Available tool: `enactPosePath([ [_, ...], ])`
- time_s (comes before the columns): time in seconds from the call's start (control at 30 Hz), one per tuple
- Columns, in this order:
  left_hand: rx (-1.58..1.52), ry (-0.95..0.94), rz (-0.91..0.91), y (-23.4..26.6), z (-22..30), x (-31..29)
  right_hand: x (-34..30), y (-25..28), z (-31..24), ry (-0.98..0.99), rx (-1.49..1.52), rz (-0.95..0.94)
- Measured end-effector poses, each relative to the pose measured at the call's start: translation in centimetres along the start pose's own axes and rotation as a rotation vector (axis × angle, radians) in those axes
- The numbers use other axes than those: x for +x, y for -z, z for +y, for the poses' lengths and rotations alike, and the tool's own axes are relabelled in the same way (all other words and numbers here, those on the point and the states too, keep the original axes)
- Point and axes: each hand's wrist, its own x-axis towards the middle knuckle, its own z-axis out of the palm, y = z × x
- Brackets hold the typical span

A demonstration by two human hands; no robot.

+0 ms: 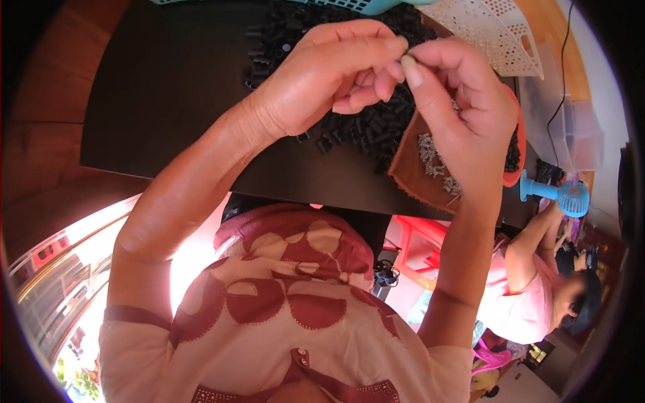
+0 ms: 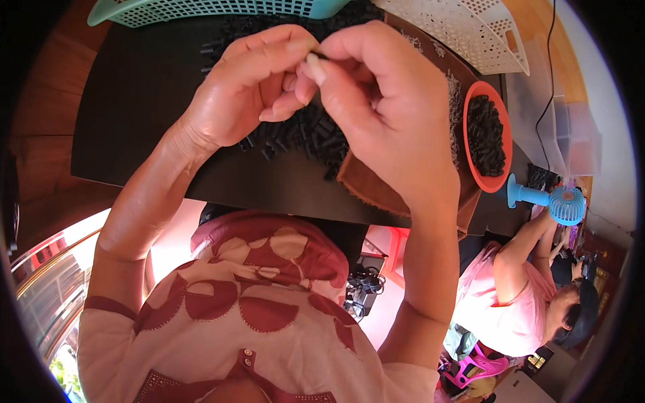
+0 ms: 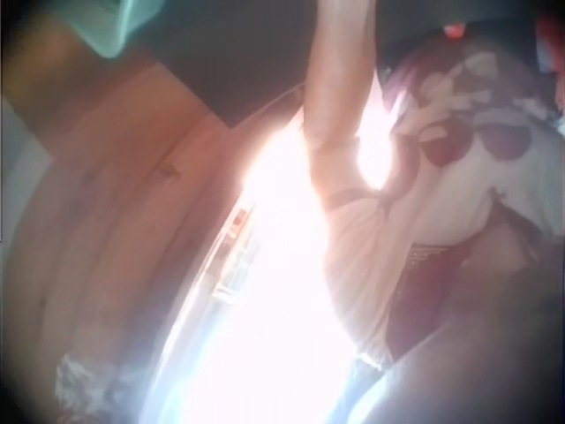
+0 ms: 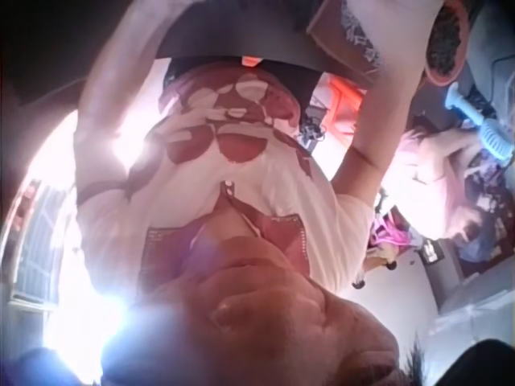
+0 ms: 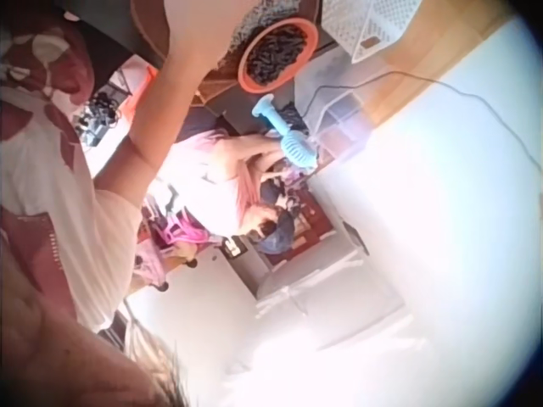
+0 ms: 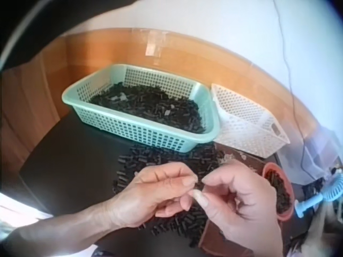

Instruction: The person assembles small components by inserting metal pins into black plastic pieces by hand and placing the assembled parts into a dish.

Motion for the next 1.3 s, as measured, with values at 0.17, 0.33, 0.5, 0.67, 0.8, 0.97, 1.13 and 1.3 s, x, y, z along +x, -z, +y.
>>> enactPosePath([
  [0.17, -0.299, 0.074, -0.006, -0.2, 0.2, -0.8, 0.6, 0.4, -0.5, -0.029, -0.059, 0.037],
  [0.33, -0.265, 0.072, 0.017, 1.1, -0.2, 0.1, 0.4, 2.4, 3.8, -0.178, -0.147, 0.013],
  [0.5, -0.390, 0.052, 0.169, 0.7, 0.3, -0.1, -0.1, 0.8, 5.0, -0.075, -0.393, -0.199],
  [0.67, -0.455, 0.026, 0.076, 2.2, 0.1, 0.7, 0.5, 1.4, 5.6, 0.070, -0.573, -0.160],
  [0.8, -0.465, 0.015, 0.072, 2.4, -0.3, 0.8, -0.5, 3.3, 5.5, -0.072, -0.553, -0.152],
  [0.97, -0.462, 0.020, 0.054, 1.4, 0.1, 0.9, -3.4, 7.0, 4.5, -0.195, -0.633, -0.093],
  [1.13, -0.415, 0.018, -0.008, 0.6, 0.0, 0.5, -6.3, 10.0, 4.6, -0.414, -0.735, -0.076],
  [1.3, -0.400, 0.049, 0.033, 0.2, 0.0, 0.2, -7.6, 10.3, 4.1, -0.485, -0.687, -0.105],
])
